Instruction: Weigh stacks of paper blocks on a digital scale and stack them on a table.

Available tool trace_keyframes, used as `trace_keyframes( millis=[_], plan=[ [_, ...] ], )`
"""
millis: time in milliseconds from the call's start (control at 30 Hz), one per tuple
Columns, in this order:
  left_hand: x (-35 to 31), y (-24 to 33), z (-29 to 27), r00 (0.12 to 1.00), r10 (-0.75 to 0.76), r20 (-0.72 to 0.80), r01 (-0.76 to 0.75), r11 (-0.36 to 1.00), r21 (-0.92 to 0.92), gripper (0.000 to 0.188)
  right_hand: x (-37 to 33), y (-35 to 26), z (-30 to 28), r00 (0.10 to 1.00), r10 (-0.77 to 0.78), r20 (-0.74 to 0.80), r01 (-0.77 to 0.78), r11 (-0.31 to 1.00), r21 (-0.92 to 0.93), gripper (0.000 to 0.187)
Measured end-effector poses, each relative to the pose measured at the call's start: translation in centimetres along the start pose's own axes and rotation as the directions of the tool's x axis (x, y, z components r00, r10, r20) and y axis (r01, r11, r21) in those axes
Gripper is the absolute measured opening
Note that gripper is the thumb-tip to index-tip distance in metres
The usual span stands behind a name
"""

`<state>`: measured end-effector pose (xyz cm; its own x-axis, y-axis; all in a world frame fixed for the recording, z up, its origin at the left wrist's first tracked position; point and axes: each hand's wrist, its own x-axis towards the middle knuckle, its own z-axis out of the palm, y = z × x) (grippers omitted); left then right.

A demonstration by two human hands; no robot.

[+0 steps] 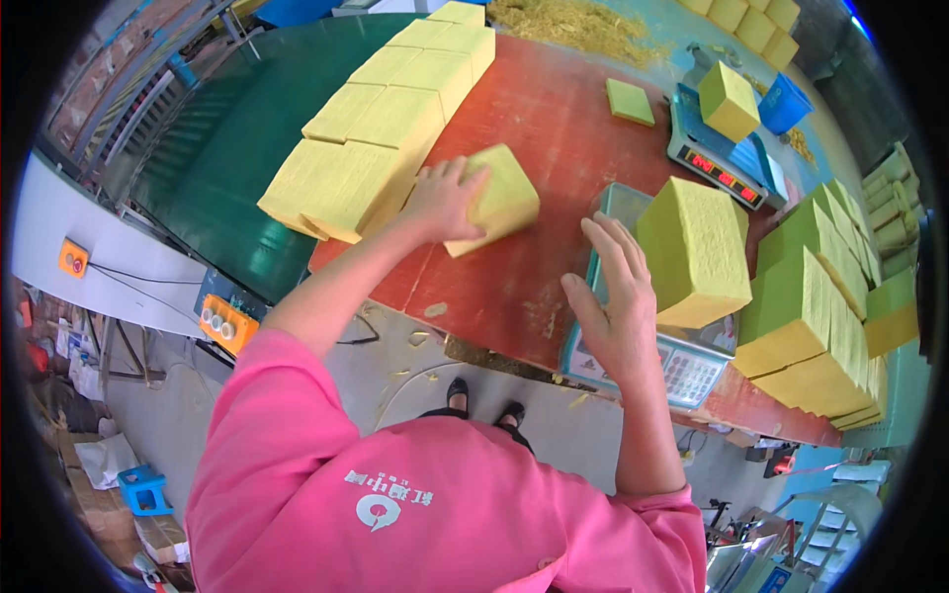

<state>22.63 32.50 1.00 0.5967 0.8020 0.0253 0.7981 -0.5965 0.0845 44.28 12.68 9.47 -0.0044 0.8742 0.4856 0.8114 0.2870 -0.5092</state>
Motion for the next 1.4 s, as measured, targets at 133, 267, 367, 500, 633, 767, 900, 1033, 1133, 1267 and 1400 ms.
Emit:
trace_keyframes(
  millis=[133,267,367,500,633,767,900,1033,1133,1267,1400],
  plan=[
    [-6.6,0.0,-2.5,0.827,0.559,0.054,-0.559,0.829,-0.018,0.100,1.5,-0.1,3.1,0.996,0.031,0.082,-0.044,0.985,0.167,0.056],
    [-11.9,-0.4,-4.0,0.874,0.482,-0.055,-0.482,0.876,0.019,0.087,0.6,4.6,9.2,0.911,0.172,0.375,-0.326,0.858,0.397,0.057],
    [-17.7,-0.6,0.3,0.962,-0.149,-0.227,0.000,0.837,-0.547,0.085,-1.4,3.4,10.9,0.755,0.171,0.634,-0.495,0.782,0.379,0.062],
    [-23.7,0.1,6.2,0.766,-0.321,0.557,0.509,-0.228,-0.830,0.088,-4.5,1.4,12.8,0.788,0.245,0.564,-0.554,0.682,0.477,0.061],
    [-23.0,2.7,8.1,0.922,-0.214,0.322,0.170,-0.523,-0.835,0.097,-5.5,-2.7,12.4,0.808,0.278,0.519,-0.523,0.744,0.416,0.061],
    [-22.9,3.5,6.6,0.899,-0.267,0.346,0.156,-0.543,-0.825,0.084,-7.9,-3.5,13.4,0.825,0.350,0.444,-0.521,0.776,0.356,0.061],
    [-23.2,4.1,6.0,0.889,-0.366,0.276,0.163,-0.310,-0.937,0.071,-8.4,-4.2,13.8,0.816,0.339,0.468,-0.538,0.743,0.398,0.065],
    [-24.5,3.2,6.0,0.839,-0.370,0.398,0.125,-0.581,-0.804,0.057,-8.3,-2.3,12.0,0.778,0.309,0.547,-0.612,0.567,0.551,0.069],
    [-23.6,4.7,1.4,0.840,-0.353,0.411,0.117,-0.623,-0.774,0.049,-9.1,0.5,9.1,0.801,0.387,0.456,-0.594,0.604,0.531,0.070],
    [-19.8,9.4,-6.3,0.969,-0.246,-0.017,-0.016,0.006,-1.000,0.041,-8.6,1.7,1.9,0.785,0.309,0.537,-0.619,0.352,0.702,0.071],
    [-11.6,16.0,-11.7,0.944,0.018,-0.328,-0.324,0.223,-0.920,0.041,-3.9,4.1,-9.0,0.828,0.426,0.364,-0.520,0.344,0.781,0.058]
  ],
)
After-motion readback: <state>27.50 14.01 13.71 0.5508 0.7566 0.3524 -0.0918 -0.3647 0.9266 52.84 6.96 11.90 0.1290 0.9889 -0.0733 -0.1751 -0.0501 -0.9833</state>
